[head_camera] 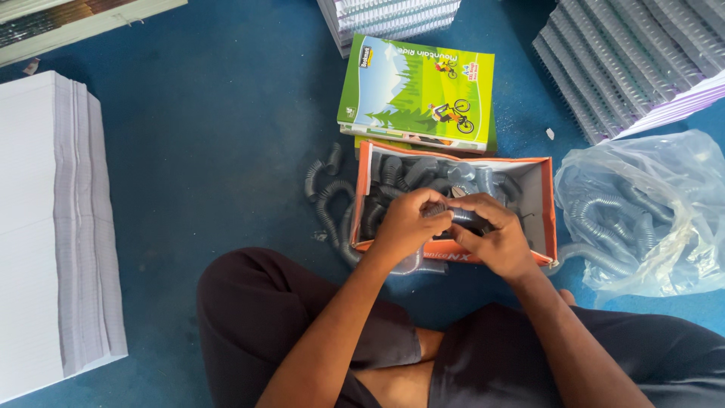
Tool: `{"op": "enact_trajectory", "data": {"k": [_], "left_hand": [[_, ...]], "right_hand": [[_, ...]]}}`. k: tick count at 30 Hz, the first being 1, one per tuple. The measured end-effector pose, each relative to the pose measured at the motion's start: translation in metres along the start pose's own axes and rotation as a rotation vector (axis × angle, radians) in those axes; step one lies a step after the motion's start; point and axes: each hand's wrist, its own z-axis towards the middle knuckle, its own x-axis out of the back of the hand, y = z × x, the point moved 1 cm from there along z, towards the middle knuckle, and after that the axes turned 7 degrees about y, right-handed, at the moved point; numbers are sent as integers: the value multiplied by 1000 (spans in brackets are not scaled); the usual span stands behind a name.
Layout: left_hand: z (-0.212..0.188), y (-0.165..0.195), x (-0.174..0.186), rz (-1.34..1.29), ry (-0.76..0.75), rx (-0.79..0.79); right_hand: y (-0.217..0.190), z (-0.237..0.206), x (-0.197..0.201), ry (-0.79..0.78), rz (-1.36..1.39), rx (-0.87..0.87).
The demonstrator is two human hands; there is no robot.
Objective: The person sits on the floor and repeatedly picks up gray corrugated hoses from a box, cuts them into shorter pieces using yellow-handled pliers, and places the cut pieces back into the box. The process is repeated multiple times.
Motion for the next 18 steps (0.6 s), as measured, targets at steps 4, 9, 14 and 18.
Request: {"op": "enact_trajectory", "data": {"k": [4, 9, 14, 18], "left_hand": [[1, 6, -1, -72, -68, 69], [2, 5, 3, -233, -157, 133], [6, -3, 7, -297, -189, 202], [7, -11, 8, -325, -175, 188]], "right_hand": [[0, -2, 1, 32, -45, -75], [3, -4, 3, 91, -24, -194], [5, -3, 3, 157, 32, -218], [1, -2, 2, 129, 36, -238]]}}
